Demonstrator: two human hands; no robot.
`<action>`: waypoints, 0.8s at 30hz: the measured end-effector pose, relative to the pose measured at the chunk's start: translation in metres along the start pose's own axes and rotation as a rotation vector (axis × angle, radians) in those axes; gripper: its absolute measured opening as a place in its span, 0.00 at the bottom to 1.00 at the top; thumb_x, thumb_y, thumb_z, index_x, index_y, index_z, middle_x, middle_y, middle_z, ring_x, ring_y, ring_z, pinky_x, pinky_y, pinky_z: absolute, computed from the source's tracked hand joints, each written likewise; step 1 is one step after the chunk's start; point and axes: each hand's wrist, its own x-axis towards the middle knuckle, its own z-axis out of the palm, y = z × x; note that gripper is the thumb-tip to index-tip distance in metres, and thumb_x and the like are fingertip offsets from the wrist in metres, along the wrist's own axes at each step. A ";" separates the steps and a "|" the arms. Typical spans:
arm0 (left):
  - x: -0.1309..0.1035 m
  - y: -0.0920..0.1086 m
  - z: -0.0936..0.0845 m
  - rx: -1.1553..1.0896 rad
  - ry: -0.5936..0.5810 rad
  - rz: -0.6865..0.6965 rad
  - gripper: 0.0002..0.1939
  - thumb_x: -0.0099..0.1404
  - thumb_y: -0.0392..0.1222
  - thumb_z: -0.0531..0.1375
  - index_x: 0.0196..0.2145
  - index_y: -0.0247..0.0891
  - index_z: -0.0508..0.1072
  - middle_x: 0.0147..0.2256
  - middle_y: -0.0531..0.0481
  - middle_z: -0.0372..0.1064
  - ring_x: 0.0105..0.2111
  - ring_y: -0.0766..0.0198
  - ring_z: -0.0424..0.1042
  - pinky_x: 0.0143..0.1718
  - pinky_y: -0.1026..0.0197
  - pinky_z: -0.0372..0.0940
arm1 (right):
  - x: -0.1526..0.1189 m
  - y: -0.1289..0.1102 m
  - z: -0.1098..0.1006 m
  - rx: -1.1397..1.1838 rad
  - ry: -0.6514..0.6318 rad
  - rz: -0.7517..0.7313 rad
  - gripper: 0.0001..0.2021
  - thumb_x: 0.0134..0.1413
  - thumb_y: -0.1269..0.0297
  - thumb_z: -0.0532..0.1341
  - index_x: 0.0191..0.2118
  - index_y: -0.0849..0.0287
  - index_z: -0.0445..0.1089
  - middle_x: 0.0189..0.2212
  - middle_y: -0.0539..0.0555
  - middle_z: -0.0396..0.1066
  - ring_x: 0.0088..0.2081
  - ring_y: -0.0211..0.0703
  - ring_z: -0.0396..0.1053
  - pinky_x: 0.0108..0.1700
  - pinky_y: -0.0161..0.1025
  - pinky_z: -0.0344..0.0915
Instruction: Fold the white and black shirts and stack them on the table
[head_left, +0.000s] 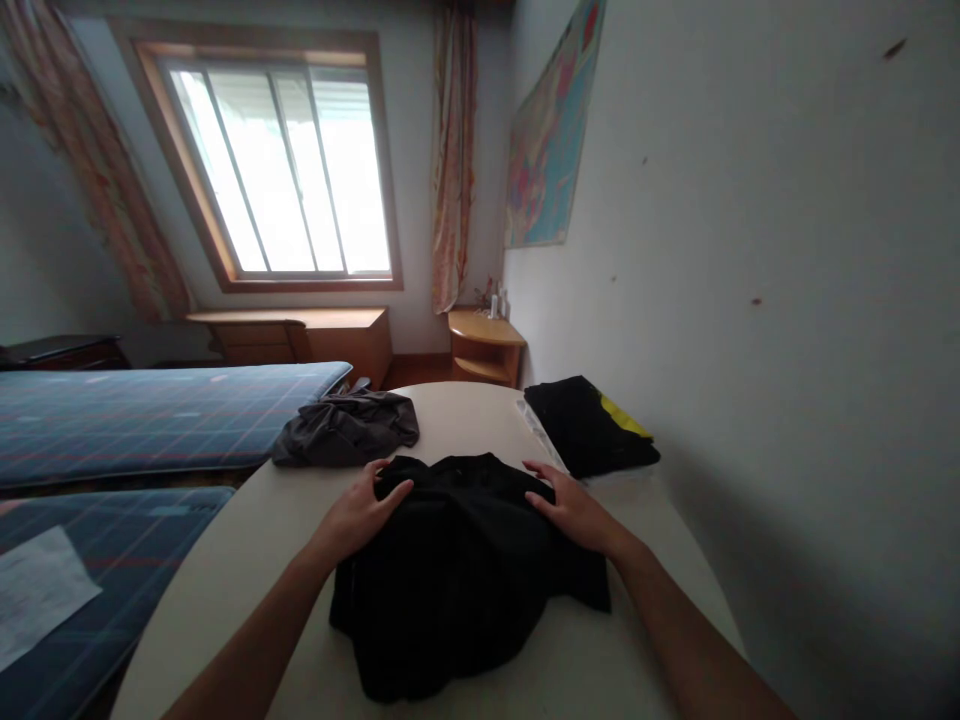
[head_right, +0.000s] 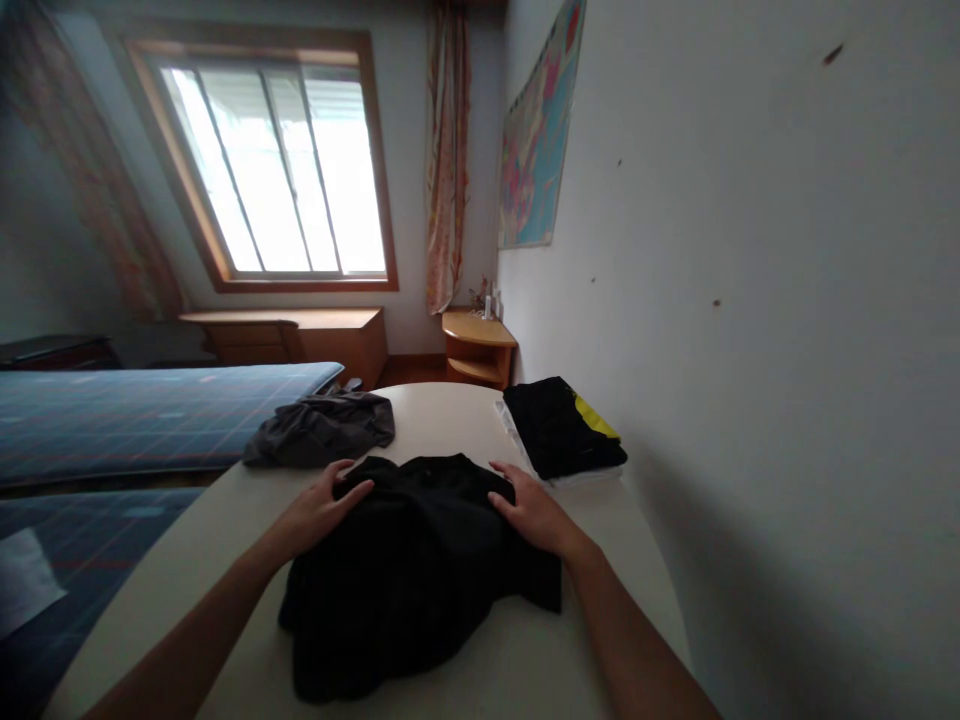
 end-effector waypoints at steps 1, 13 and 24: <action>-0.004 0.000 0.001 0.035 -0.037 0.017 0.38 0.57 0.62 0.62 0.59 0.36 0.65 0.49 0.37 0.74 0.49 0.45 0.74 0.49 0.49 0.67 | -0.001 0.001 0.001 -0.072 -0.014 0.015 0.30 0.56 0.56 0.59 0.63 0.62 0.63 0.61 0.64 0.64 0.62 0.54 0.62 0.64 0.52 0.57; -0.013 0.025 -0.036 -0.196 -0.495 0.223 0.19 0.61 0.54 0.61 0.45 0.41 0.76 0.40 0.50 0.77 0.40 0.56 0.74 0.43 0.58 0.68 | 0.001 -0.002 -0.023 -0.019 0.134 0.074 0.13 0.59 0.59 0.56 0.41 0.56 0.77 0.42 0.55 0.78 0.46 0.51 0.75 0.53 0.46 0.67; -0.010 0.016 -0.027 0.092 -0.059 0.396 0.26 0.65 0.58 0.58 0.54 0.41 0.72 0.57 0.42 0.69 0.58 0.50 0.67 0.62 0.48 0.58 | 0.002 0.004 -0.004 -0.176 0.188 -0.136 0.27 0.61 0.53 0.59 0.64 0.56 0.63 0.69 0.61 0.51 0.68 0.53 0.51 0.68 0.54 0.50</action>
